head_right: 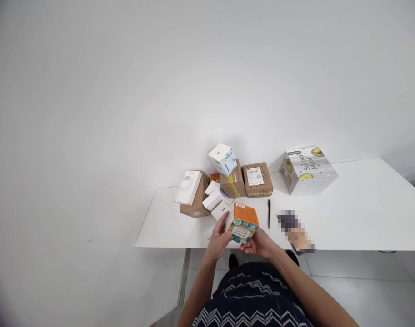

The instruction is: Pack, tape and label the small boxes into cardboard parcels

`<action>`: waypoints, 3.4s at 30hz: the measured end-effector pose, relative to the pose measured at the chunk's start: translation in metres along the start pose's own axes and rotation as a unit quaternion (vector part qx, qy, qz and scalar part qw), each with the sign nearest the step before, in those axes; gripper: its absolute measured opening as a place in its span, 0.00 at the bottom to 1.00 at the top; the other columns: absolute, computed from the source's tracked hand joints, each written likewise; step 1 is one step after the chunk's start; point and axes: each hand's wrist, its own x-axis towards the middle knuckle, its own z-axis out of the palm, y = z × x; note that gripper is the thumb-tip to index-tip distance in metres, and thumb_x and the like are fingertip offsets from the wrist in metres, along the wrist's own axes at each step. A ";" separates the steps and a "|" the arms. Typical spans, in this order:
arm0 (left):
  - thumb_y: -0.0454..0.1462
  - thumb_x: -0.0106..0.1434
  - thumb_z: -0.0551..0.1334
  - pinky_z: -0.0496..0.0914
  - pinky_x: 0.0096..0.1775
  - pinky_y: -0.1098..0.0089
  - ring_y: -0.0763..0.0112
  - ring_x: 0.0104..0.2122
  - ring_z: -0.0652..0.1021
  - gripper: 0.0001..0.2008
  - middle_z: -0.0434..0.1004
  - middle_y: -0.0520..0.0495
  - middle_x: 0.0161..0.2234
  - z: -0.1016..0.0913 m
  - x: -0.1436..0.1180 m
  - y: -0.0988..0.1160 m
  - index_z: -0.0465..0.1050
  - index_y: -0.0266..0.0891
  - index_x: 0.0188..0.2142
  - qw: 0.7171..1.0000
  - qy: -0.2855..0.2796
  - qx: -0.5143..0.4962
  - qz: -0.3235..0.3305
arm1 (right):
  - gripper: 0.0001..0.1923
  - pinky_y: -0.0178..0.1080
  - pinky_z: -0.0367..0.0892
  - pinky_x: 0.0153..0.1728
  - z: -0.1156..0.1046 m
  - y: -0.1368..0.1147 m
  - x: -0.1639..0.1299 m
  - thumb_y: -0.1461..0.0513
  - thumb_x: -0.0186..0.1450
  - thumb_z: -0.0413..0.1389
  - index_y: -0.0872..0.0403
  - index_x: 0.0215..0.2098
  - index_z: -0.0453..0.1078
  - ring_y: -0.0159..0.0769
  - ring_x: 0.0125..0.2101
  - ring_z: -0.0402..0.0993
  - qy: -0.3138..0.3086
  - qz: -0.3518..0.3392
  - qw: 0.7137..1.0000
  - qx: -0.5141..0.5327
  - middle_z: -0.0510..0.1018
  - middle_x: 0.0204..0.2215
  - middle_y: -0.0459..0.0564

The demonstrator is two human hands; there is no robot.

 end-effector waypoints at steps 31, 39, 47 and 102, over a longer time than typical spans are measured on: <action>0.42 0.50 0.66 0.57 0.56 0.57 0.54 0.57 0.64 0.40 0.64 0.42 0.57 -0.003 0.025 -0.048 0.53 0.42 0.61 0.793 0.185 0.580 0.014 | 0.07 0.32 0.60 0.16 -0.099 0.000 0.044 0.59 0.53 0.52 0.52 0.21 0.59 0.28 0.14 0.64 0.327 -0.144 0.914 -0.191 0.71 0.17 0.46; 0.44 0.55 0.63 0.58 0.56 0.59 0.55 0.55 0.65 0.36 0.65 0.39 0.55 0.002 0.044 -0.083 0.53 0.38 0.61 0.771 0.129 0.623 0.011 | 0.08 0.33 0.63 0.20 -0.067 -0.016 0.025 0.58 0.52 0.56 0.53 0.28 0.64 0.30 0.18 0.67 0.272 -0.291 0.916 -0.058 0.73 0.19 0.45; 0.41 0.53 0.66 0.62 0.56 0.56 0.53 0.58 0.62 0.27 0.56 0.39 0.59 -0.022 0.028 -0.109 0.66 0.41 0.53 0.766 0.055 0.633 0.091 | 0.09 0.36 0.66 0.26 -0.043 -0.008 0.027 0.56 0.55 0.56 0.53 0.31 0.66 0.32 0.22 0.69 0.228 -0.314 0.910 -0.146 0.73 0.22 0.44; 0.44 0.58 0.63 0.65 0.54 0.58 0.55 0.53 0.67 0.26 0.61 0.42 0.58 -0.007 0.037 -0.108 0.65 0.42 0.55 0.732 0.030 0.675 0.090 | 0.11 0.35 0.66 0.26 -0.075 0.002 0.047 0.55 0.60 0.46 0.53 0.29 0.64 0.34 0.21 0.72 0.372 -0.278 0.848 -0.257 0.73 0.19 0.46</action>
